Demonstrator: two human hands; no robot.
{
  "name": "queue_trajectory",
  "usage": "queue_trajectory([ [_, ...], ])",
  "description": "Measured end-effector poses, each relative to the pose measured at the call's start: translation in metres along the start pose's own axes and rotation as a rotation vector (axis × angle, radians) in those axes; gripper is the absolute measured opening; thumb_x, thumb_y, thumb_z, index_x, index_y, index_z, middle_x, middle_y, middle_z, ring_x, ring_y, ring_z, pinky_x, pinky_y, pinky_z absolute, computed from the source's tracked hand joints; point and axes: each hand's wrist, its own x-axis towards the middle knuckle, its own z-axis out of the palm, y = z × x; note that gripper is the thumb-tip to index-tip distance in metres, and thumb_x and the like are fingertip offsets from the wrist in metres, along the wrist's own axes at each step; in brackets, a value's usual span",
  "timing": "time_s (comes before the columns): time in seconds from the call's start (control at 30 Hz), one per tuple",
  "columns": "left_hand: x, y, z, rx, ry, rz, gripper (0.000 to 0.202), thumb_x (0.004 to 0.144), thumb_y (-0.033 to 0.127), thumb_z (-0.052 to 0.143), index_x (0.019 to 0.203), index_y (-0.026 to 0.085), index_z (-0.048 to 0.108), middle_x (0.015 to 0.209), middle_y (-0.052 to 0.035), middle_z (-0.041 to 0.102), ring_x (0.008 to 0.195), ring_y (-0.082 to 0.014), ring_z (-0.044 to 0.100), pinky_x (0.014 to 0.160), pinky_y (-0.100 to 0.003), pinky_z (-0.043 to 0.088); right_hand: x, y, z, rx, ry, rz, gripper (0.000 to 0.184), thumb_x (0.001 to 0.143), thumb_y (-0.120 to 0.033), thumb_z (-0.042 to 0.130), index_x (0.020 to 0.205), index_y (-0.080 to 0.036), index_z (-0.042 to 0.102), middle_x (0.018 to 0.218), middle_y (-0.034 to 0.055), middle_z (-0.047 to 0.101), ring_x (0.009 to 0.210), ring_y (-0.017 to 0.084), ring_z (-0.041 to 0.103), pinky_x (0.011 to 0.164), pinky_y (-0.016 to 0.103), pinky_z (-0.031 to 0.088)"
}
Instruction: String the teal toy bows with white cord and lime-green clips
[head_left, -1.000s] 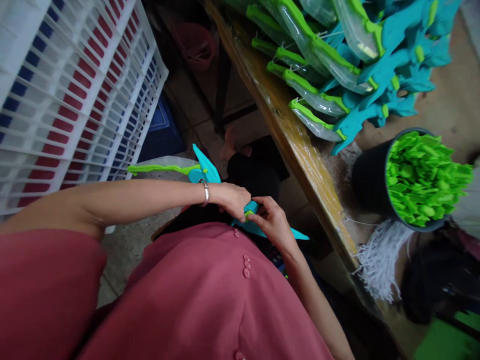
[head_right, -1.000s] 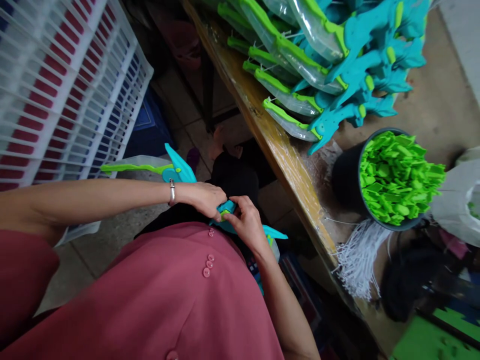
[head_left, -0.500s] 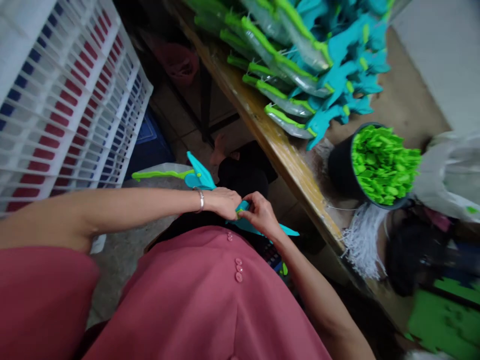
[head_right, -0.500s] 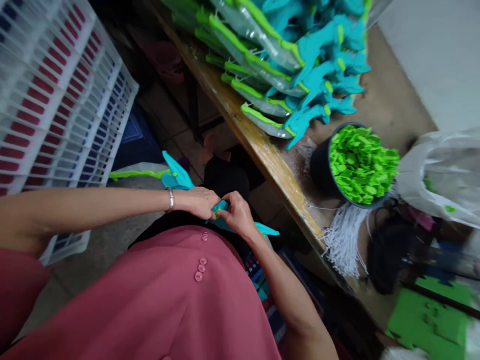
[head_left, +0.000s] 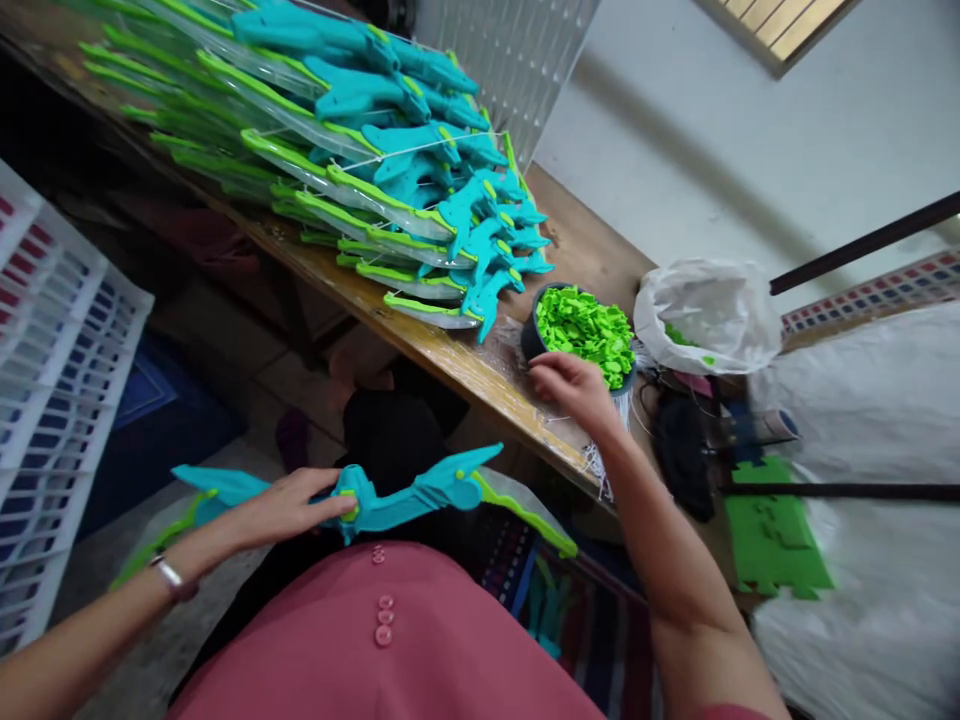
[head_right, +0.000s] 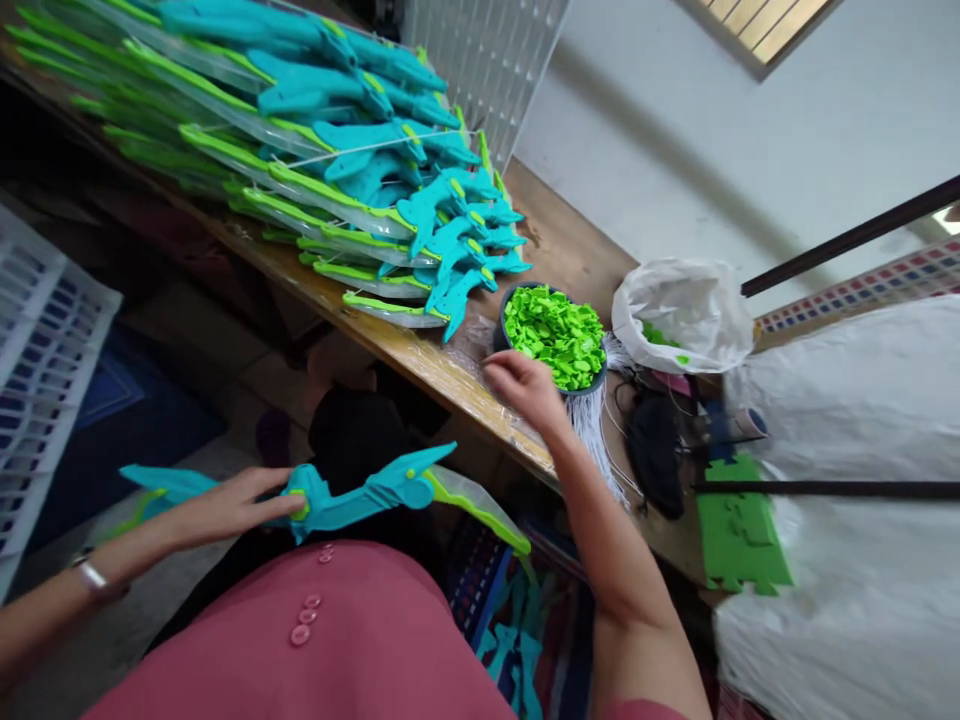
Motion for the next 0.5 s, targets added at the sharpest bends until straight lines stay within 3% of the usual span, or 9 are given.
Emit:
queue_trajectory([
  [0.07, -0.006, -0.005, -0.004, -0.127, 0.043, 0.013, 0.045, 0.095, 0.058, 0.052, 0.09, 0.019, 0.074, 0.091, -0.0034, 0.076, 0.088, -0.0261, 0.068, 0.08, -0.03, 0.05, 0.032, 0.031, -0.03, -0.128, 0.155, 0.084, 0.037, 0.098, -0.044, 0.049, 0.102, -0.015, 0.071, 0.08, 0.0071, 0.069, 0.07, 0.02, 0.064, 0.065, 0.032, 0.052],
  [0.13, -0.011, -0.004, -0.005, -0.257, 0.116, 0.021, 0.044, 0.094, 0.058, 0.055, 0.089, 0.019, 0.074, 0.089, -0.0035, 0.076, 0.086, -0.0245, 0.067, 0.079, -0.029, 0.05, 0.059, 0.057, -0.042, -0.256, 0.236, 0.146, 0.032, 0.098, -0.041, 0.054, 0.095, -0.014, 0.072, 0.084, 0.0103, 0.07, 0.079, 0.023, 0.066, 0.077, 0.037, 0.054],
  [0.23, -0.017, 0.004, -0.003, -0.482, 0.207, -0.012, 0.05, 0.089, 0.065, 0.06, 0.078, 0.017, 0.071, 0.076, -0.0042, 0.071, 0.071, -0.0212, 0.063, 0.066, -0.028, 0.05, 0.084, 0.085, -0.036, -0.403, 0.231, 0.198, 0.025, 0.098, -0.039, 0.064, 0.098, -0.015, 0.07, 0.1, 0.0089, 0.071, 0.095, 0.022, 0.067, 0.093, 0.042, 0.054],
  [0.37, -0.026, 0.021, -0.017, -0.807, 0.243, -0.028, 0.057, 0.085, 0.07, 0.063, 0.071, 0.015, 0.068, 0.063, -0.0055, 0.067, 0.052, -0.0173, 0.059, 0.05, -0.026, 0.049, 0.099, 0.104, -0.023, -0.505, 0.162, 0.221, 0.028, 0.1, -0.042, 0.066, 0.102, -0.014, 0.068, 0.105, 0.006, 0.069, 0.098, 0.02, 0.067, 0.093, 0.041, 0.055],
  [0.43, -0.032, 0.03, -0.034, -0.954, 0.251, 0.013, 0.055, 0.088, 0.068, 0.062, 0.083, 0.015, 0.074, 0.06, -0.0047, 0.066, 0.045, -0.0149, 0.057, 0.044, -0.024, 0.046, 0.103, 0.107, -0.023, -0.526, 0.161, 0.22, 0.029, 0.099, -0.043, 0.067, 0.096, -0.014, 0.068, 0.098, 0.0044, 0.07, 0.092, 0.019, 0.067, 0.09, 0.04, 0.055],
  [0.5, -0.038, 0.038, -0.053, -1.089, 0.23, 0.09, 0.053, 0.092, 0.065, 0.06, 0.11, 0.018, 0.076, 0.064, -0.0029, 0.067, 0.04, -0.0113, 0.053, 0.039, -0.02, 0.041, 0.103, 0.107, -0.026, -0.528, 0.192, 0.207, 0.031, 0.096, -0.045, 0.069, 0.089, -0.015, 0.068, 0.088, 0.003, 0.07, 0.083, 0.018, 0.067, 0.084, 0.037, 0.055],
])
